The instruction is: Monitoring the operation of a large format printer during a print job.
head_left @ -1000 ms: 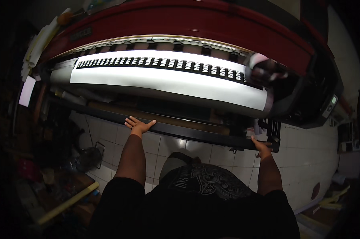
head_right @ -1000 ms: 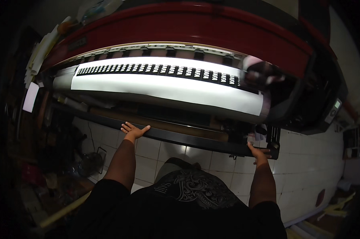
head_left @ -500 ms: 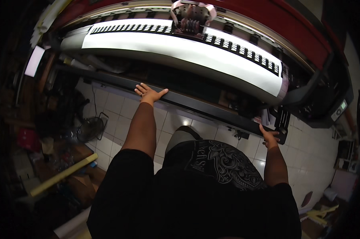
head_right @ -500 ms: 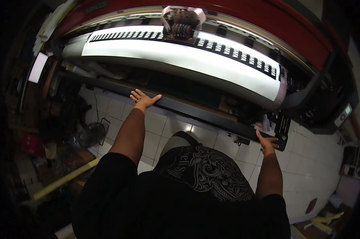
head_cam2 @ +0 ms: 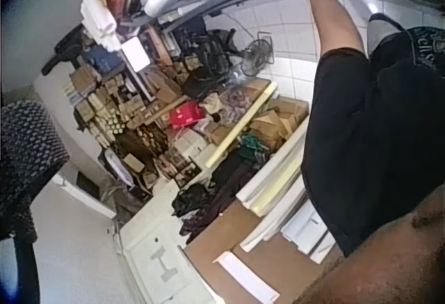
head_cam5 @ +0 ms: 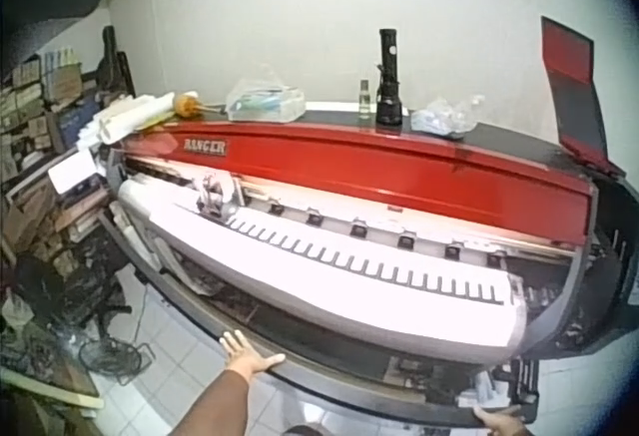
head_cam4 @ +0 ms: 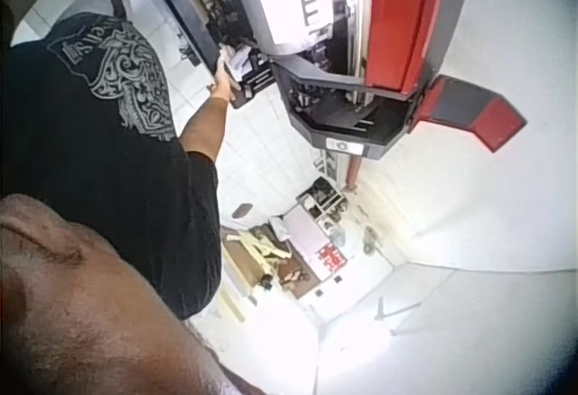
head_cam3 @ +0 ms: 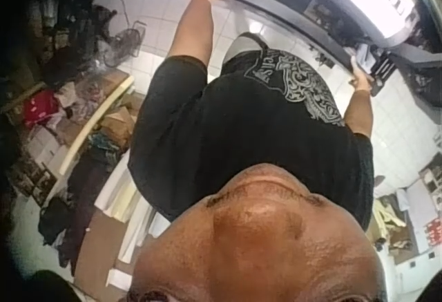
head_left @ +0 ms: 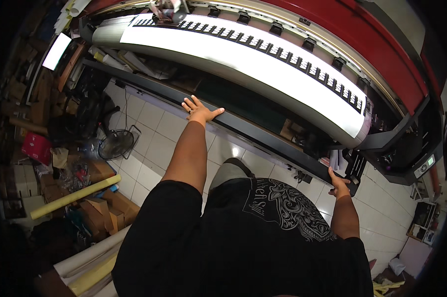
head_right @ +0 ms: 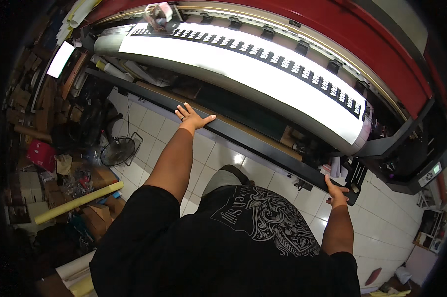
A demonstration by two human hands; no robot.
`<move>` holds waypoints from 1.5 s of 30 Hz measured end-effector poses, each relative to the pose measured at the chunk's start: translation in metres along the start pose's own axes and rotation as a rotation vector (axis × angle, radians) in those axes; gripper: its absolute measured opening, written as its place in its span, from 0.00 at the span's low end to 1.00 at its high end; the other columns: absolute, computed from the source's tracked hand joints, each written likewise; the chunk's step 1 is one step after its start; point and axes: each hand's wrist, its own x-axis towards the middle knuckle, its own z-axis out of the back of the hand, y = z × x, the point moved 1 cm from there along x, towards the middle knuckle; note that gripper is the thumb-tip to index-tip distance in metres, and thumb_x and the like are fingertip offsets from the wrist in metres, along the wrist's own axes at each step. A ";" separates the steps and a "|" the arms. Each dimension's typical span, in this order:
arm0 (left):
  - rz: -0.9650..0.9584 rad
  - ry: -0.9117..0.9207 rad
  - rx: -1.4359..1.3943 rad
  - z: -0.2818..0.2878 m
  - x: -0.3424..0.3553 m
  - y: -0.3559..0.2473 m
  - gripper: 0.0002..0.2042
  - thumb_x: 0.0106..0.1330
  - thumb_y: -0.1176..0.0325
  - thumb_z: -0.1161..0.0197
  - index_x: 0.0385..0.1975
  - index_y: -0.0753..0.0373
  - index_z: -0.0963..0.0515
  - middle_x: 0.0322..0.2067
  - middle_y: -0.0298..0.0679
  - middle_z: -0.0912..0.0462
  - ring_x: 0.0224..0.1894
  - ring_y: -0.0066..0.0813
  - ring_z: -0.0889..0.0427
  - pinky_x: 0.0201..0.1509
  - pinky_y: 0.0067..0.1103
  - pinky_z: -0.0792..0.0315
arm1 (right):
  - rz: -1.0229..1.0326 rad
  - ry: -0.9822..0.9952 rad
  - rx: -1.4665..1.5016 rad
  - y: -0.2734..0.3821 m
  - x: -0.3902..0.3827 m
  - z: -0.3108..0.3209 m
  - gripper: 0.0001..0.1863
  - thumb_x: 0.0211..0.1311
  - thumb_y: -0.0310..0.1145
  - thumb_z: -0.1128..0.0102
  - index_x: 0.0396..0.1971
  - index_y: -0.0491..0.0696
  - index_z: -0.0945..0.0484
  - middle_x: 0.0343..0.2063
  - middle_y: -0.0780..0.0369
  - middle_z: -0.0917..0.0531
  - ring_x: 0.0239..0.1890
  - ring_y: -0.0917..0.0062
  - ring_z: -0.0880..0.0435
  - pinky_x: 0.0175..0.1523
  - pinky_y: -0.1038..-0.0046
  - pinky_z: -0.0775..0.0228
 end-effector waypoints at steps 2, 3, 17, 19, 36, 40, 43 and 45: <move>0.032 -0.001 0.001 -0.001 0.000 -0.001 0.69 0.40 0.25 0.36 0.71 0.65 0.70 0.70 0.59 0.77 0.72 0.57 0.81 0.70 0.52 0.57 | -0.003 0.016 0.010 0.000 0.002 0.000 0.82 0.31 0.71 0.29 0.65 0.51 0.89 0.69 0.48 0.82 0.69 0.43 0.49 0.60 0.46 0.34; 0.062 0.000 0.004 -0.001 -0.001 -0.002 0.69 0.39 0.26 0.34 0.71 0.63 0.71 0.71 0.54 0.77 0.73 0.52 0.79 0.69 0.52 0.49 | -0.008 0.030 0.022 0.000 0.000 0.001 0.82 0.31 0.71 0.28 0.65 0.51 0.89 0.69 0.48 0.82 0.68 0.42 0.48 0.61 0.46 0.35; 0.010 0.010 -0.006 0.000 -0.003 0.003 0.69 0.42 0.23 0.39 0.70 0.66 0.71 0.70 0.62 0.77 0.71 0.61 0.82 0.71 0.51 0.68 | -0.036 0.036 0.023 0.006 -0.012 0.005 0.84 0.27 0.70 0.26 0.66 0.50 0.88 0.69 0.49 0.82 0.69 0.44 0.50 0.61 0.47 0.34; 0.010 0.017 0.008 0.002 -0.004 -0.004 0.69 0.42 0.22 0.40 0.70 0.66 0.72 0.70 0.62 0.78 0.71 0.61 0.82 0.72 0.50 0.70 | -0.049 0.016 -0.003 0.004 -0.009 0.005 0.82 0.30 0.69 0.27 0.66 0.51 0.87 0.69 0.48 0.82 0.70 0.45 0.51 0.60 0.49 0.32; 0.036 0.168 0.129 -0.002 0.013 -0.002 0.73 0.38 0.19 0.43 0.67 0.68 0.81 0.67 0.65 0.85 0.68 0.66 0.89 0.65 0.61 0.75 | -0.068 0.141 -0.070 0.012 -0.009 0.012 0.81 0.35 0.70 0.29 0.64 0.48 0.90 0.67 0.44 0.84 0.71 0.46 0.53 0.61 0.54 0.33; 0.055 0.171 0.141 -0.005 0.017 0.001 0.74 0.38 0.18 0.43 0.66 0.68 0.82 0.66 0.66 0.85 0.68 0.67 0.88 0.66 0.60 0.73 | -0.109 0.163 -0.112 0.020 -0.018 0.017 0.81 0.33 0.71 0.30 0.65 0.50 0.90 0.67 0.43 0.84 0.70 0.46 0.51 0.63 0.55 0.34; 0.042 0.133 0.137 -0.008 0.022 0.001 0.73 0.39 0.19 0.43 0.66 0.69 0.82 0.67 0.67 0.85 0.68 0.67 0.87 0.67 0.59 0.72 | -0.123 0.175 -0.149 0.021 -0.014 0.021 0.81 0.33 0.71 0.30 0.65 0.50 0.89 0.67 0.43 0.84 0.70 0.46 0.50 0.64 0.55 0.35; 0.037 0.113 0.129 -0.012 0.022 0.003 0.73 0.40 0.20 0.42 0.67 0.69 0.81 0.67 0.67 0.84 0.68 0.67 0.87 0.68 0.58 0.71 | -0.117 0.177 -0.198 0.022 -0.014 0.022 0.81 0.33 0.71 0.30 0.65 0.50 0.89 0.67 0.43 0.84 0.70 0.46 0.49 0.64 0.55 0.36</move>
